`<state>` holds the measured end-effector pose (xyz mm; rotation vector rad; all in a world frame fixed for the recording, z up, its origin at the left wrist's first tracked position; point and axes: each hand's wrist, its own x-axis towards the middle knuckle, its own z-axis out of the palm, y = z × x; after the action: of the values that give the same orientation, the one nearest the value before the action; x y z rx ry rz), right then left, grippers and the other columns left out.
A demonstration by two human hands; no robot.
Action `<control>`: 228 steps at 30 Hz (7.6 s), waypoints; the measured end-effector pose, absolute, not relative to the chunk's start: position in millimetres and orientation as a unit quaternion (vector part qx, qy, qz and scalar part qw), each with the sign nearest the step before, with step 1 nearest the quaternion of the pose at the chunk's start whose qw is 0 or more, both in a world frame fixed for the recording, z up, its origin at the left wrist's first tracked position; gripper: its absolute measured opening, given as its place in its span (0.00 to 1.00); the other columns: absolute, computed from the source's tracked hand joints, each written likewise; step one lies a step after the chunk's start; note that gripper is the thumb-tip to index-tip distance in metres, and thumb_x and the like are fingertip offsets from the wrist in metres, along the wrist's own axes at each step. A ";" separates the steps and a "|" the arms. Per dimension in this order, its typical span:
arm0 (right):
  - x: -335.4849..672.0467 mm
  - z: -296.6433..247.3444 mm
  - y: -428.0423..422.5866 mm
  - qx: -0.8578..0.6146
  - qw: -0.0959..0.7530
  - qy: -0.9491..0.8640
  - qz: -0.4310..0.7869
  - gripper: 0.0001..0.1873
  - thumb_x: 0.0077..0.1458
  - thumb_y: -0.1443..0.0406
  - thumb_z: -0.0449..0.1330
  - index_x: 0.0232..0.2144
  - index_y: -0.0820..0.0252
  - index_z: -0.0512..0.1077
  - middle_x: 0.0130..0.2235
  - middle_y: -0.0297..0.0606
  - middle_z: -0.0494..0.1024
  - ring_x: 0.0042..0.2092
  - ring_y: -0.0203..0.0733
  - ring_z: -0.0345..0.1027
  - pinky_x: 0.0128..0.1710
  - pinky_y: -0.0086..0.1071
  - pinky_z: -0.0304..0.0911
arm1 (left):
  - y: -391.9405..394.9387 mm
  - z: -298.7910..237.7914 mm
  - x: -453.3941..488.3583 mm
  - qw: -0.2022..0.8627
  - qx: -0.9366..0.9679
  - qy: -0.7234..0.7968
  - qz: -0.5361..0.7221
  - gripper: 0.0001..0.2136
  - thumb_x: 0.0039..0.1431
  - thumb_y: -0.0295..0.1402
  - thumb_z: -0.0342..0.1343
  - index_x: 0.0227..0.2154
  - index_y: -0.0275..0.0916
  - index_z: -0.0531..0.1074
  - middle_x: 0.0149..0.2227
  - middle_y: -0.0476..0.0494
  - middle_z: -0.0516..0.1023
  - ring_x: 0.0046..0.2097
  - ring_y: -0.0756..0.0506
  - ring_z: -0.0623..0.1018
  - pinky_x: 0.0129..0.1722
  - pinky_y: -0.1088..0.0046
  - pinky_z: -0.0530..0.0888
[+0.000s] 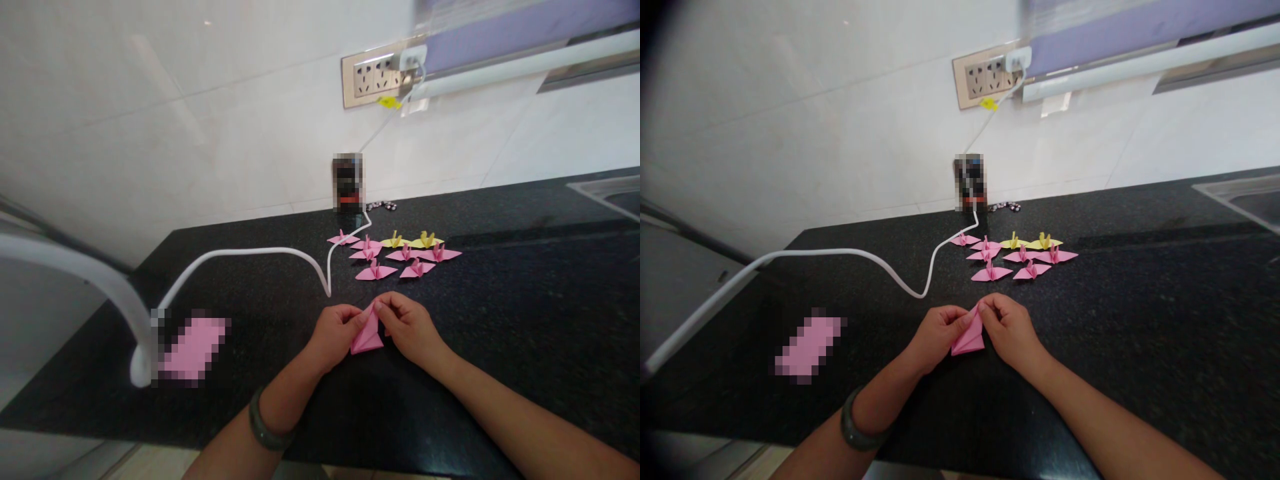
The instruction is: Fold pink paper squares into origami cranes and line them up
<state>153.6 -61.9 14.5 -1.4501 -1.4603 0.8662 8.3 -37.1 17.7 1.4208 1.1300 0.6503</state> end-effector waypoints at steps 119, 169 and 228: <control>156.3 18.4 -59.8 -0.520 0.443 -0.632 0.365 0.10 0.50 0.61 0.52 0.26 0.60 0.69 0.25 0.35 0.69 0.27 0.34 0.62 0.26 0.28 0.60 | -42.3 19.8 11.8 0.646 0.550 0.424 0.317 0.18 0.45 0.35 0.55 0.40 0.36 0.64 0.31 0.45 0.72 0.30 0.50 0.72 0.26 0.76 0.69; 152.5 17.5 -62.2 -0.521 0.482 -0.501 0.495 0.13 0.46 0.57 0.54 0.21 0.62 0.64 0.18 0.31 0.67 0.20 0.31 0.59 0.21 0.25 0.54 | -38.3 24.2 9.6 0.643 0.470 0.450 0.402 0.13 0.42 0.35 0.57 0.31 0.32 0.68 0.27 0.45 0.72 0.27 0.52 0.71 0.29 0.76 0.67; 162.3 19.7 -56.6 -0.519 0.470 -0.565 0.437 0.11 0.50 0.59 0.51 0.30 0.61 0.68 0.26 0.34 0.68 0.26 0.33 0.59 0.25 0.27 0.59 | -44.0 35.5 12.7 0.734 0.471 0.390 0.296 0.12 0.44 0.30 0.53 0.34 0.34 0.70 0.33 0.42 0.74 0.32 0.49 0.73 0.30 0.76 0.68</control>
<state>162.3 -56.6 19.7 -1.2720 -1.3835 1.0703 12.7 -44.0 35.5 1.0354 0.8567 0.6515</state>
